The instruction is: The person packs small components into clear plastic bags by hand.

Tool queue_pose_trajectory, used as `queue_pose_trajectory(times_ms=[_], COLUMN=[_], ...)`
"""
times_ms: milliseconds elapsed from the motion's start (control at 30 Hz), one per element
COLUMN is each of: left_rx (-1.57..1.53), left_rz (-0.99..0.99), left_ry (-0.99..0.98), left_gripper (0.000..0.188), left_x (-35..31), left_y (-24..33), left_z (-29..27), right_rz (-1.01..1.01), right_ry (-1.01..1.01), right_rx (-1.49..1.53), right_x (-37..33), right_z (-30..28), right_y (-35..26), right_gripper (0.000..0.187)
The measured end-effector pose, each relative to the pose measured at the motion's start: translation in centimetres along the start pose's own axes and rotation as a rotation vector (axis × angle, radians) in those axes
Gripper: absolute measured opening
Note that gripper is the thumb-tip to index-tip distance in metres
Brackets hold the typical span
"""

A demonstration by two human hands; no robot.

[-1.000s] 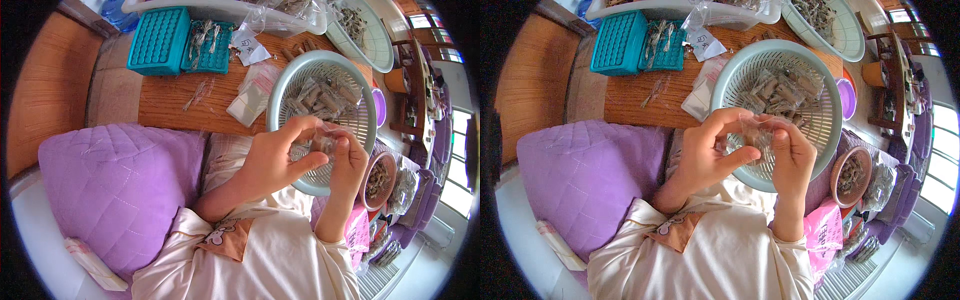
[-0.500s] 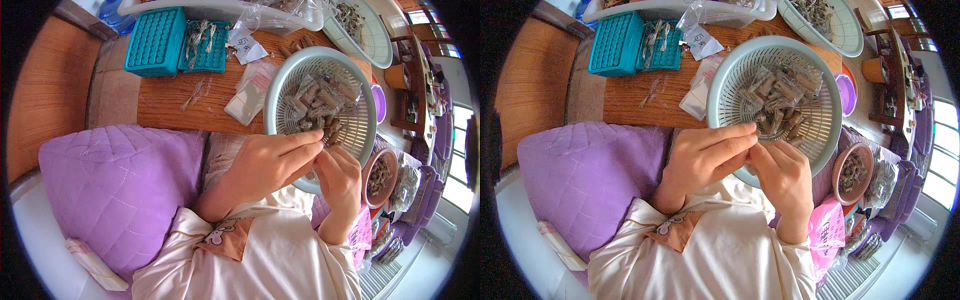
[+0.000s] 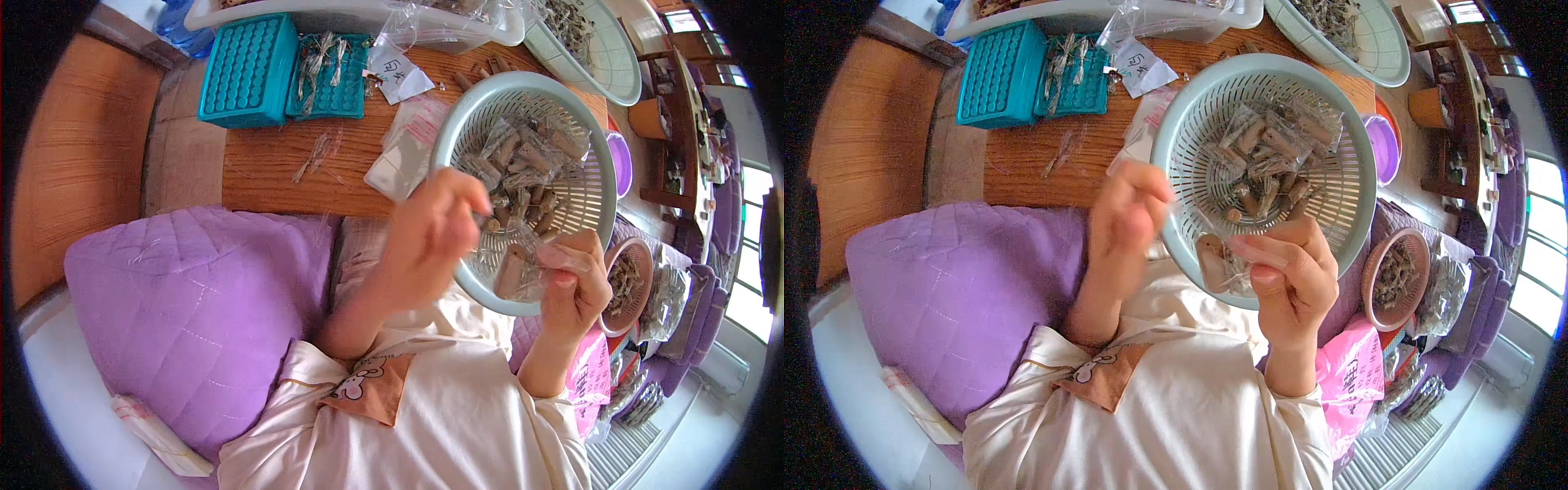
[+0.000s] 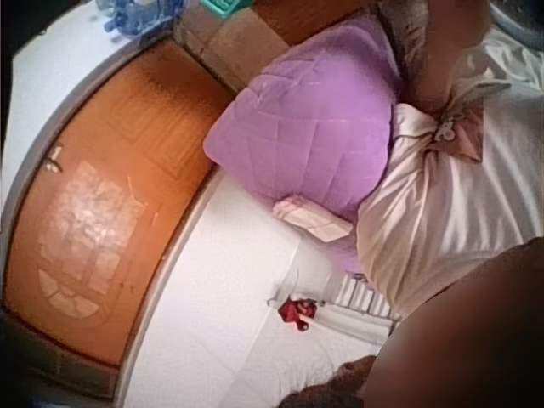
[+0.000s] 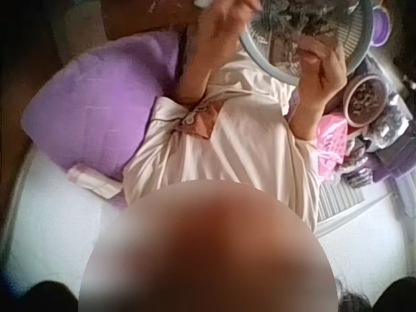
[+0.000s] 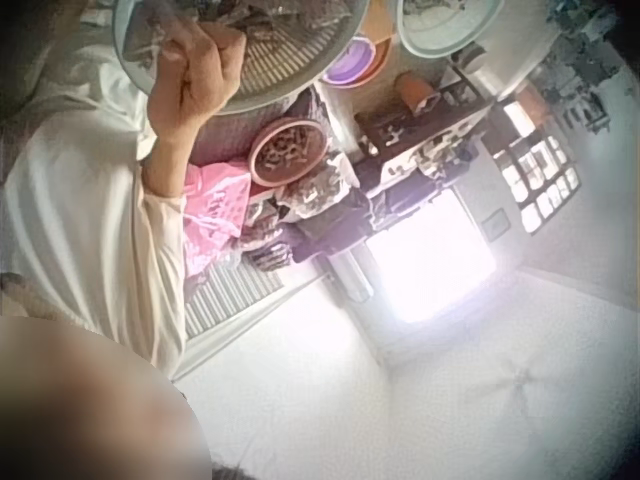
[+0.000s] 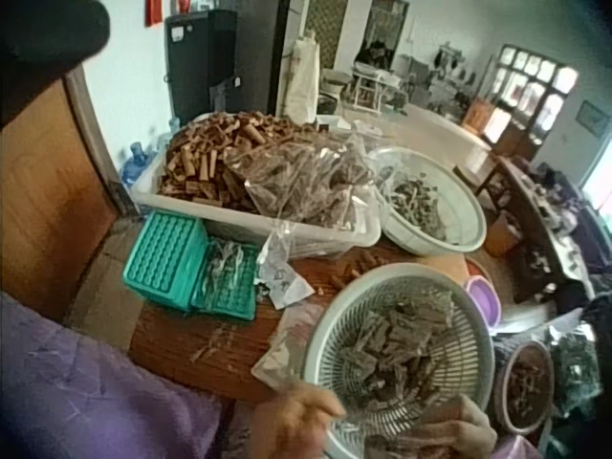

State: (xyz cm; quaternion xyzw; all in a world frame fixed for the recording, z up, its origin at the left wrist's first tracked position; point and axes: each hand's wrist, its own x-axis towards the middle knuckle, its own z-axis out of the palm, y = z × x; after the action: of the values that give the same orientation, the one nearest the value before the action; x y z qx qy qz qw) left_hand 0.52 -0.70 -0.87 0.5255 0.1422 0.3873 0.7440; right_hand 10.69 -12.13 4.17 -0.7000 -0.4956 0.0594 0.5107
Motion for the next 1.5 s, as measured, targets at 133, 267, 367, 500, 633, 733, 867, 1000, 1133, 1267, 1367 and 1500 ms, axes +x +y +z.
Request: queue_pose_trajectory(times_ms=[133,267,367,500,633,733,867,1000,1133,1267,1367,1500], left_rx=[0.222,0.34,0.373,0.313,0.231,0.374,0.43,0.546,0.888,1.057,1.045,1.144], left_rz=[0.15,0.146,0.23,0.272,0.314,0.348,0.217,0.058,-0.163,-0.252,-0.215,-0.123], left_ry=[-0.306,-0.155,-0.09,-0.177,-0.273,-0.46,-0.367,0.104,0.211,0.18,0.179,0.144], left_gripper=[0.034,0.011,0.009,0.01,0.012,0.013,0.013,0.022,0.025,0.024,0.025,0.027], left_x=[0.3,-0.2,-0.3,0.0,0.6,1.2,1.6,2.6,3.2,3.2,3.0,3.1], left_y=[0.1,0.1,0.3,0.3,-0.7,-0.3,-0.9,-1.9,-4.2,-7.7,-9.0,-9.3], left_z=[-0.3,0.6,0.8,0.2,-0.6,-1.7,-3.8,-5.3,-7.0,-7.8,-8.1,-8.1], right_rz=[0.082,0.261,0.403,0.513,0.578,0.661,0.727,0.508,0.613,0.633,0.535,0.478], right_ry=[-0.009,-0.075,0.02,-0.055,-0.07,0.058,0.18,0.191,0.298,-0.257,-0.589,-0.696], right_rx=[0.114,0.429,0.784,1.161,1.346,1.082,0.819,0.863,0.624,-0.143,-0.376,-0.618], right_x=[-0.6,-0.9,-1.4,-1.4,-1.2,-0.3,1.0,1.9,2.5,1.3,1.2,0.4], right_z=[0.1,0.2,1.1,0.8,1.3,1.5,0.4,-2.7,-2.9,-4.4,-3.3,0.1], right_y=[0.3,1.0,1.8,2.5,2.9,2.5,3.5,7.3,6.9,8.2,7.0,6.3], right_gripper=[0.028,0.03,0.032,0.025,0.023,0.026,0.02,0.009,0.018,0.018,0.022,0.026])
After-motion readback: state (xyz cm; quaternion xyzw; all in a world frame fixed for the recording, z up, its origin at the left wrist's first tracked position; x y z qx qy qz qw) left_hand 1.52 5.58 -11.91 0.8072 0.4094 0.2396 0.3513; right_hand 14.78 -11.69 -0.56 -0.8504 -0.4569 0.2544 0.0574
